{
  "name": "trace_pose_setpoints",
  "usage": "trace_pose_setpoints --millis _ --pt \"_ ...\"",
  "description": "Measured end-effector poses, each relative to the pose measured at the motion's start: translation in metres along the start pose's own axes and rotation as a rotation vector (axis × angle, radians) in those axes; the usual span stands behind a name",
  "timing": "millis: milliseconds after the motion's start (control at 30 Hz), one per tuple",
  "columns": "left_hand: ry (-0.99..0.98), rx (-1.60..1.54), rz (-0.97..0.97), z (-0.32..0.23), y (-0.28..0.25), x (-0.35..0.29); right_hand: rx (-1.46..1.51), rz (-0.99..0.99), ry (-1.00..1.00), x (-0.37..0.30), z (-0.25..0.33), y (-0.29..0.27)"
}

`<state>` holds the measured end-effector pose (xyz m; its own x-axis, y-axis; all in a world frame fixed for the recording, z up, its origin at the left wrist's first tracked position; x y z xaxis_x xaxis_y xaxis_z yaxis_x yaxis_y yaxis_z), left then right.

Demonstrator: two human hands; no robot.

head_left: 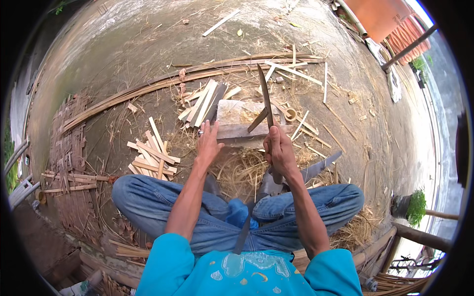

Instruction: The person sits cross-legged on the ground and uses a large knife to split bamboo strips into thinner pieces. They repeatedly position the bamboo on a wooden block, strike it with the knife, and separate the resulting strips.

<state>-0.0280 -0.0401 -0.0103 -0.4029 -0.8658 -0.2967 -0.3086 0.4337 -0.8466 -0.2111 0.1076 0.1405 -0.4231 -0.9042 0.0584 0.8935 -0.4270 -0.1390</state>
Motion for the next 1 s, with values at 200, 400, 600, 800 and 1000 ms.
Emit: trace_pose_setpoints --millis 200,400,600,800,1000 --pt "-0.116 0.014 -0.015 0.023 -0.049 0.005 0.186 -0.018 -0.119 0.009 0.057 0.016" --pt "-0.210 -0.028 0.049 0.021 -0.053 -0.003 -0.037 0.005 -0.116 0.001 0.031 0.014" --pt "-0.182 -0.018 0.024 0.021 -0.054 -0.014 -0.070 0.029 -0.015 -0.007 -0.007 0.019" --pt "-0.149 -0.186 -0.119 0.013 -0.073 -0.014 0.177 -0.049 -0.078 -0.010 0.048 0.015" --pt "-0.211 -0.705 0.182 -0.029 -0.077 -0.012 -0.059 0.018 0.068 -0.009 -0.035 0.012"
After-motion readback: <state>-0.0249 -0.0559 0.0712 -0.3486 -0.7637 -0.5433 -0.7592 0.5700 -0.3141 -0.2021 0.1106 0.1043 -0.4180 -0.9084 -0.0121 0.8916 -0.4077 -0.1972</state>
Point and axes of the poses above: each hand's wrist, its own x-axis towards the middle knuckle, its own y-axis out of the palm, z = x × y, the point moved 5 cm from there along x, towards the middle knuckle, and after that the axes turned 11 degrees about -y, right-handed, at the moved point
